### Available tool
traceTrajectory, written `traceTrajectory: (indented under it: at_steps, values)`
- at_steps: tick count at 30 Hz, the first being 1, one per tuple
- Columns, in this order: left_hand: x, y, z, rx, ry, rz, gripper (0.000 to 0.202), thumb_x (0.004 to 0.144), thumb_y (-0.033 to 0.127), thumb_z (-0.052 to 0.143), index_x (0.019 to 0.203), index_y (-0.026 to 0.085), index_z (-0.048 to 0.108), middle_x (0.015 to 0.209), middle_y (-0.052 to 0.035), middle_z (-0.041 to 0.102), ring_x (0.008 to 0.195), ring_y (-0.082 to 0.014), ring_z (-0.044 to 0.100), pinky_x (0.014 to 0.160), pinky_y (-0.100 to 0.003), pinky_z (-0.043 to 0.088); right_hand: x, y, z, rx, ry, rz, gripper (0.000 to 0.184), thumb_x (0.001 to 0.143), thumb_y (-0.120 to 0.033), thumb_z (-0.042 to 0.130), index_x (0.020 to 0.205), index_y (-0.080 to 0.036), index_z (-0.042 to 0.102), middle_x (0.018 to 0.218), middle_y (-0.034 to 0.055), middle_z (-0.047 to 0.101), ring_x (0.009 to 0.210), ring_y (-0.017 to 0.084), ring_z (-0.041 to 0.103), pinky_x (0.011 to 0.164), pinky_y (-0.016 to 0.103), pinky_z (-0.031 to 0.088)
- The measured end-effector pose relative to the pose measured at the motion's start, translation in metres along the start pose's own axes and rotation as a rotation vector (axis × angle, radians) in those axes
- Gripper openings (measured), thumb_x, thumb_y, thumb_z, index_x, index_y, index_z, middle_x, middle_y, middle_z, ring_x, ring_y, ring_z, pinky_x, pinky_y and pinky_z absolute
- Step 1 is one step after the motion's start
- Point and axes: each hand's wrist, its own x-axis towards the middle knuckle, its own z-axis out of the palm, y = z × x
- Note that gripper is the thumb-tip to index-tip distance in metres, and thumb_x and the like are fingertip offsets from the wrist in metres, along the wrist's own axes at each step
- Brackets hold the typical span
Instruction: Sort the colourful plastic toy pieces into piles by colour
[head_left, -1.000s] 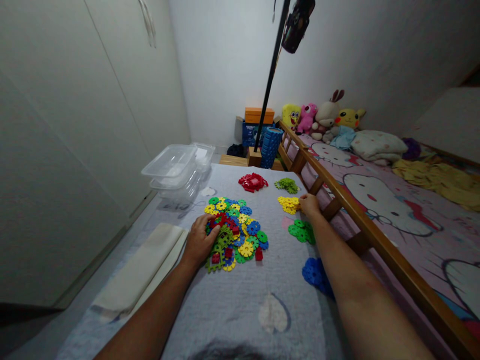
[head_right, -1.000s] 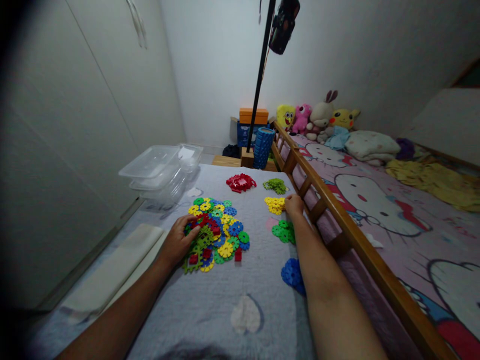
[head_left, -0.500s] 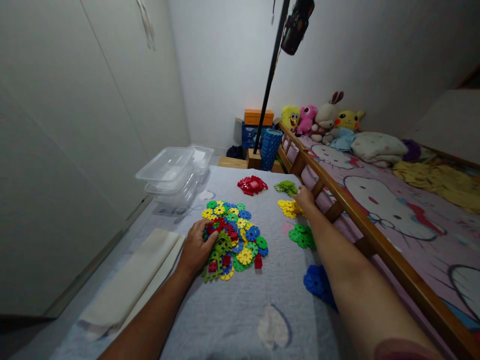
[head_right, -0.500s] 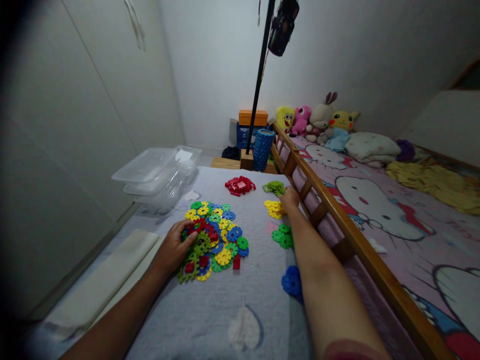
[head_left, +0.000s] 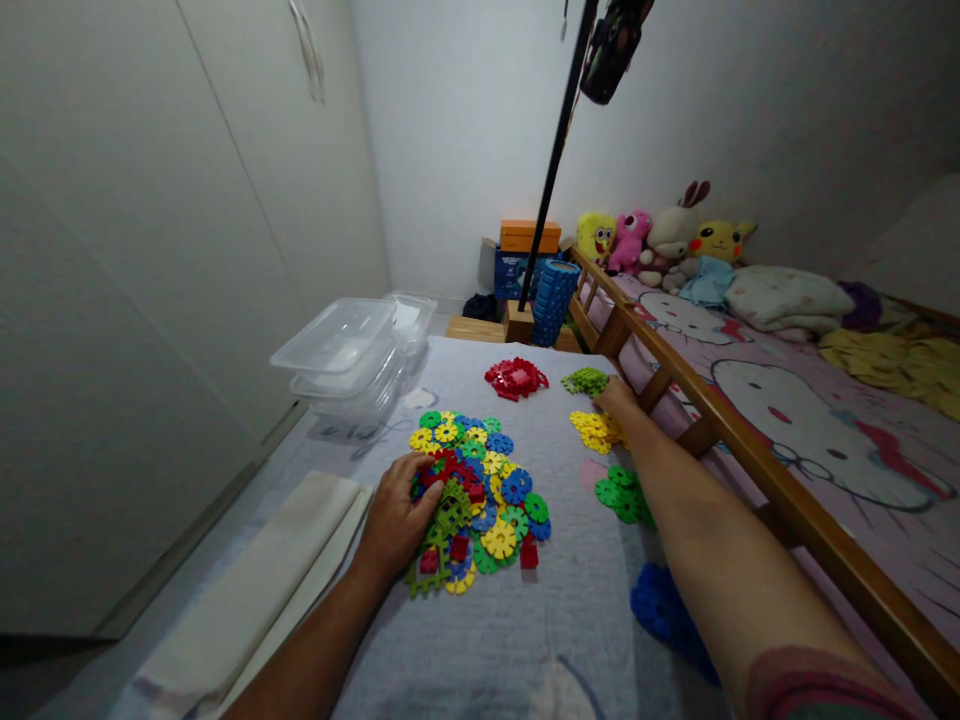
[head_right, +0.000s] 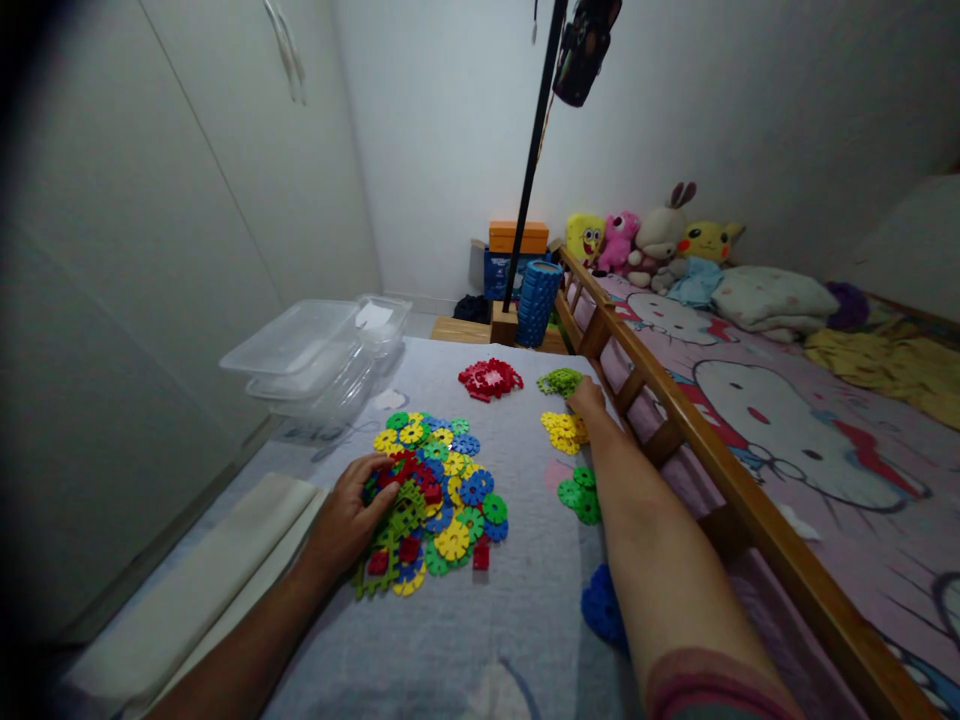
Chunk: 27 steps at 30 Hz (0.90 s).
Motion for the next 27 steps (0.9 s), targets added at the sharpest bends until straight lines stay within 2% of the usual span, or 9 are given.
traceTrajectory:
  at_steps: [6, 12, 16, 20, 22, 25, 27]
  values:
    - [0.000, 0.000, 0.001, 0.004, 0.006, 0.005, 0.031, 0.089, 0.044, 0.055, 0.110, 0.023, 0.065, 0.122, -0.0084, 0.065, 0.119, -0.0277, 0.059, 0.106, -0.047, 0.046, 0.003, -0.009, 0.001, -0.130, -0.011, 0.056, 0.048, 0.061, -0.017, 0.080, 0.107, -0.011, 0.070, 0.102, 0.0194, 0.074, 0.095, 0.035, 0.071, 0.064, 0.030, 0.048]
    - [0.000, 0.003, -0.001, 0.003, 0.007, -0.004, 0.031, 0.087, 0.044, 0.056, 0.109, 0.024, 0.065, 0.121, -0.0080, 0.066, 0.118, -0.0280, 0.060, 0.105, -0.047, 0.047, -0.002, -0.007, -0.002, -0.151, 0.005, 0.040, 0.046, 0.066, -0.021, 0.080, 0.110, -0.013, 0.069, 0.108, 0.0172, 0.073, 0.101, 0.032, 0.069, 0.073, 0.031, 0.050]
    - [0.000, 0.005, -0.001, -0.001, 0.009, -0.002, 0.030, 0.087, 0.043, 0.055, 0.109, 0.023, 0.064, 0.119, -0.0084, 0.066, 0.116, -0.0277, 0.060, 0.105, -0.047, 0.046, -0.013, -0.006, -0.016, -0.127, 0.048, -0.007, 0.050, 0.073, -0.023, 0.076, 0.120, -0.010, 0.065, 0.116, 0.0198, 0.071, 0.109, 0.029, 0.066, 0.085, 0.032, 0.051]
    - [0.001, 0.004, 0.000, -0.015, 0.016, 0.003, 0.031, 0.087, 0.043, 0.056, 0.109, 0.023, 0.064, 0.118, -0.0087, 0.066, 0.115, -0.0277, 0.060, 0.105, -0.047, 0.045, -0.040, -0.025, -0.033, 0.012, 0.100, -0.138, 0.044, 0.078, -0.020, 0.070, 0.120, -0.010, 0.065, 0.119, 0.0177, 0.070, 0.110, 0.025, 0.065, 0.092, 0.032, 0.049]
    - [0.001, 0.003, 0.001, -0.025, 0.017, 0.003, 0.032, 0.087, 0.043, 0.056, 0.109, 0.022, 0.063, 0.119, -0.0089, 0.066, 0.116, -0.0277, 0.059, 0.106, -0.048, 0.045, -0.064, -0.041, -0.040, 0.116, 0.029, -0.228, 0.036, 0.079, -0.021, 0.068, 0.114, -0.013, 0.067, 0.114, 0.0140, 0.072, 0.104, 0.023, 0.066, 0.090, 0.031, 0.050]
    - [0.000, 0.002, 0.001, -0.035, 0.016, 0.004, 0.032, 0.087, 0.042, 0.056, 0.109, 0.021, 0.063, 0.119, -0.0092, 0.065, 0.117, -0.0274, 0.059, 0.106, -0.047, 0.045, -0.111, -0.064, -0.044, 0.236, -0.214, -0.373, 0.027, 0.081, -0.022, 0.066, 0.107, -0.015, 0.070, 0.101, 0.0092, 0.074, 0.089, 0.019, 0.069, 0.079, 0.027, 0.050]
    - [-0.001, 0.002, 0.001, -0.039, 0.014, 0.003, 0.032, 0.087, 0.042, 0.056, 0.110, 0.021, 0.063, 0.121, -0.0093, 0.064, 0.119, -0.0268, 0.058, 0.107, -0.046, 0.044, -0.147, -0.072, -0.043, 0.247, -0.372, -0.431, 0.028, 0.080, -0.024, 0.068, 0.107, -0.018, 0.070, 0.096, 0.0069, 0.075, 0.082, 0.018, 0.068, 0.073, 0.026, 0.049]
